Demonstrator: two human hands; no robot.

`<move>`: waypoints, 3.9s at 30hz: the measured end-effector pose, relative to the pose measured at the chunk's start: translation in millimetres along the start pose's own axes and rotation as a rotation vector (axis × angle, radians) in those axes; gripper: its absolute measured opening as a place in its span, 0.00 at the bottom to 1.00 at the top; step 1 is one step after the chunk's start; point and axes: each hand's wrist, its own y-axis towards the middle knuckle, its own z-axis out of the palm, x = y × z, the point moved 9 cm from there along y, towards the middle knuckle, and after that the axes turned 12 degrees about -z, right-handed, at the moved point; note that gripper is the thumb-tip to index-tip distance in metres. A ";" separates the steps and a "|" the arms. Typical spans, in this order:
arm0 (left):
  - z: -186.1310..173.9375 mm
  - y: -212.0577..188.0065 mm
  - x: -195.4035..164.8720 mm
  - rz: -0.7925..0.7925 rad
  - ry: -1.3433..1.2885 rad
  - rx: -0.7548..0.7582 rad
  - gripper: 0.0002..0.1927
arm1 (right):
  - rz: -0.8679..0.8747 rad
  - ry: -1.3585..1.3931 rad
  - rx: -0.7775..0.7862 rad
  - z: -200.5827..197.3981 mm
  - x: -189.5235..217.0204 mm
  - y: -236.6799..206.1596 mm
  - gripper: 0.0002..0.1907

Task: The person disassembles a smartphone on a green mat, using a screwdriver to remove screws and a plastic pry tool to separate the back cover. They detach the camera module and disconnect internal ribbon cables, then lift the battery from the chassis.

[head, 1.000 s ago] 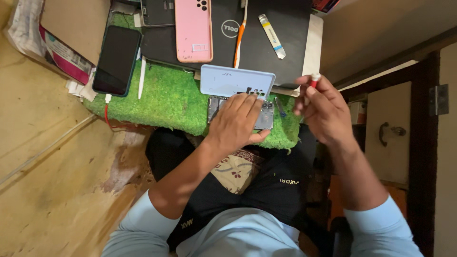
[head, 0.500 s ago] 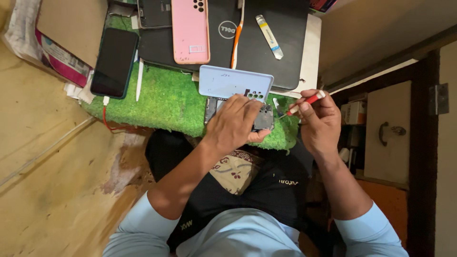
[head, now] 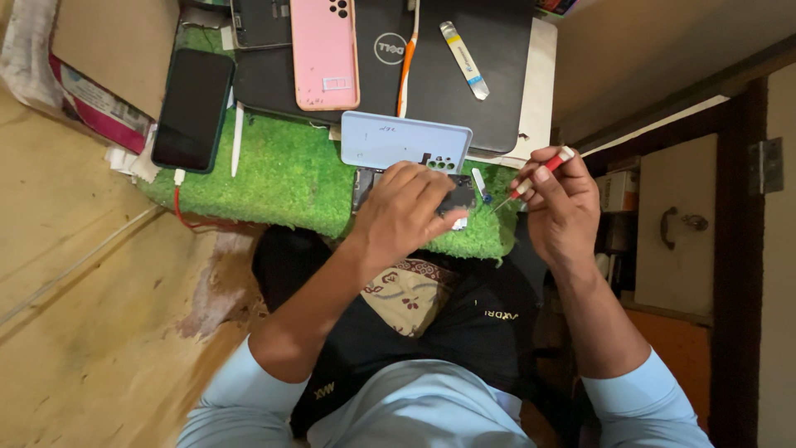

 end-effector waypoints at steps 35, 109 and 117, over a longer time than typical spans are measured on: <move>-111.1 23.4 105.4 -0.370 -0.311 -0.511 0.03 | 0.018 -0.308 0.307 77.4 16.7 46.9 0.17; -142.9 45.6 129.8 -0.311 -0.276 -0.623 0.04 | -0.797 -0.775 0.409 176.7 67.0 89.7 0.13; -115.3 79.0 118.4 -0.099 0.055 -0.415 0.10 | -0.194 0.020 0.412 162.0 113.1 10.1 0.07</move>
